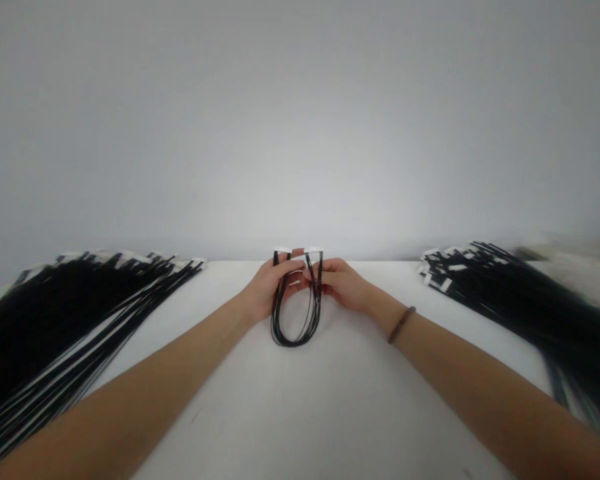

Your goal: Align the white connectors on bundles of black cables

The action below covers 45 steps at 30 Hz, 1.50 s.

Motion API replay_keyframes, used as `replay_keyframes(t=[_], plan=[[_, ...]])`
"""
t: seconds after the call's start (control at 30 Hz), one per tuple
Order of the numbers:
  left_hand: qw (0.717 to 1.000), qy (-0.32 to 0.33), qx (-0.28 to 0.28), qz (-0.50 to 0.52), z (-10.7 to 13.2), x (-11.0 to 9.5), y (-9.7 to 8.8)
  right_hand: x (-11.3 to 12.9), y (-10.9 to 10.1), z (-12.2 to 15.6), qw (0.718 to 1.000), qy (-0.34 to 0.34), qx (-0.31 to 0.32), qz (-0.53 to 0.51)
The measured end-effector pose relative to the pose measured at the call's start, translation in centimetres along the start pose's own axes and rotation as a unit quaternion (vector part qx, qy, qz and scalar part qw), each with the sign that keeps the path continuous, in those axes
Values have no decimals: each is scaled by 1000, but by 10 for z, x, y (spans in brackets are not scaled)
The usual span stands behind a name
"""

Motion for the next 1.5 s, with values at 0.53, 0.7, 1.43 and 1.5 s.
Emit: replay_keyframes(t=[0.53, 0.7, 1.43, 1.5], plan=[[854, 191, 31, -483, 3, -25, -2, 4, -1, 0, 990, 117, 41, -73], [885, 168, -12, -434, 0, -14, -5, 1, -4, -1, 974, 172, 62, -137], [868, 164, 7, -468, 2, -17, -3, 10, -6, 6, 937, 208, 173, -222], [856, 170, 4, -488, 3, -17, -3, 9, -6, 7, 937, 204, 190, -210]])
Point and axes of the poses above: each hand's wrist, its own z-axis away from the middle knuckle, its own y-axis out of the palm, x = y × z, the point moved 1 cm from there along -z, towards the middle knuckle, and after that the axes turned 10 degrees about -z, right-handed, at the moved point
